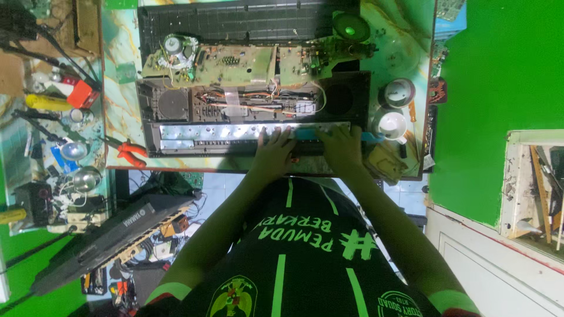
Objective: The person cleans the internal components of a disassembled electronic keyboard instrument using a blue brush and moves parts by hand on a repair workbench.
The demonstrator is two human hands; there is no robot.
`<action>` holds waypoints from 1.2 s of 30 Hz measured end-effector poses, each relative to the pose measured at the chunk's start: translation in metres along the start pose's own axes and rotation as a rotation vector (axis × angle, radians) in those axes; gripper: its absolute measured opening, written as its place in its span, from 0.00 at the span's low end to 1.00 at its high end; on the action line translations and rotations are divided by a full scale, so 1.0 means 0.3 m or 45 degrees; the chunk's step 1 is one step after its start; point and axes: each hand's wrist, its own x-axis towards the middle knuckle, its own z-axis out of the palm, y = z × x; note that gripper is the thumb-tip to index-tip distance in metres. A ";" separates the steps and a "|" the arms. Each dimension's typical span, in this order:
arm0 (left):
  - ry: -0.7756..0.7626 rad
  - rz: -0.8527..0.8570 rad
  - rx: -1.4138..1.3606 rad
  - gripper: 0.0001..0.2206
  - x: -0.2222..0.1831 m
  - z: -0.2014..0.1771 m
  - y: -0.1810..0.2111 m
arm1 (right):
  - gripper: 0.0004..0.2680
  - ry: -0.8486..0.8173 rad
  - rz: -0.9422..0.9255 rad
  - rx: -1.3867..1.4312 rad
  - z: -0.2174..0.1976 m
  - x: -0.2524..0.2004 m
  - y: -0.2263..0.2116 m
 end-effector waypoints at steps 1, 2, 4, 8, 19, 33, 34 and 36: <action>0.009 0.015 0.004 0.24 -0.001 -0.002 -0.001 | 0.16 -0.006 0.020 0.014 -0.019 -0.012 0.026; 0.019 0.032 0.009 0.25 0.004 -0.007 -0.005 | 0.16 0.081 0.050 -0.079 -0.037 -0.020 0.057; 0.020 0.048 0.001 0.26 0.013 -0.011 -0.013 | 0.19 0.248 0.107 -0.264 -0.045 -0.031 0.094; -0.048 0.053 -0.013 0.26 0.019 -0.017 -0.017 | 0.17 0.206 0.114 -0.092 0.064 -0.022 0.067; -0.202 0.127 0.076 0.24 0.081 -0.036 -0.042 | 0.18 0.368 0.063 -0.237 0.246 -0.080 0.153; -0.172 0.125 0.122 0.26 0.054 -0.013 -0.029 | 0.12 0.233 0.234 0.080 0.059 -0.059 0.048; -0.144 0.109 0.123 0.25 0.064 -0.019 -0.020 | 0.11 0.064 0.346 0.116 0.071 -0.030 0.028; -0.097 0.075 0.122 0.24 0.078 -0.032 0.001 | 0.14 0.105 0.156 0.020 0.077 0.000 0.026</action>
